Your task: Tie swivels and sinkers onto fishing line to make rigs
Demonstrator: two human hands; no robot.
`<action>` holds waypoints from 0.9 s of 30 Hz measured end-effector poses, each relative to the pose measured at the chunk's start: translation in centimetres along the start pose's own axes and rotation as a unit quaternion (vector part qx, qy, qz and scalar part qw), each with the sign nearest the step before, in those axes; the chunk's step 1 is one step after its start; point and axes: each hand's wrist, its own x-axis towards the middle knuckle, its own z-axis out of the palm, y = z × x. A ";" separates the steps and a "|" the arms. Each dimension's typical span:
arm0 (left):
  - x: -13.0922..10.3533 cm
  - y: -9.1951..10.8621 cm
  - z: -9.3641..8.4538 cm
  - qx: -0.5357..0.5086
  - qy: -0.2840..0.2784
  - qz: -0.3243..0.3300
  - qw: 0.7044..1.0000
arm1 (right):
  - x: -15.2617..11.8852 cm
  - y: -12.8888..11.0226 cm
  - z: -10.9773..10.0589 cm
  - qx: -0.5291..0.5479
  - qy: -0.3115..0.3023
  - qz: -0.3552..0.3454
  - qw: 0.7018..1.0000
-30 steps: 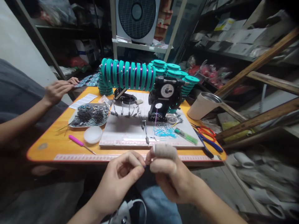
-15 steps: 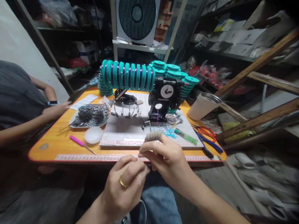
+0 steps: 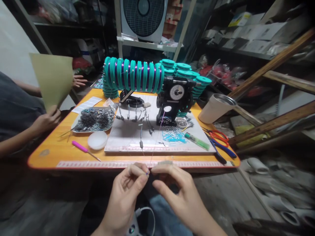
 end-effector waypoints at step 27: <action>0.6 1.9 -0.3 0.462 -0.045 0.455 0.760 | 2.5 0.3 -1.4 -0.117 -0.011 -0.357 0.927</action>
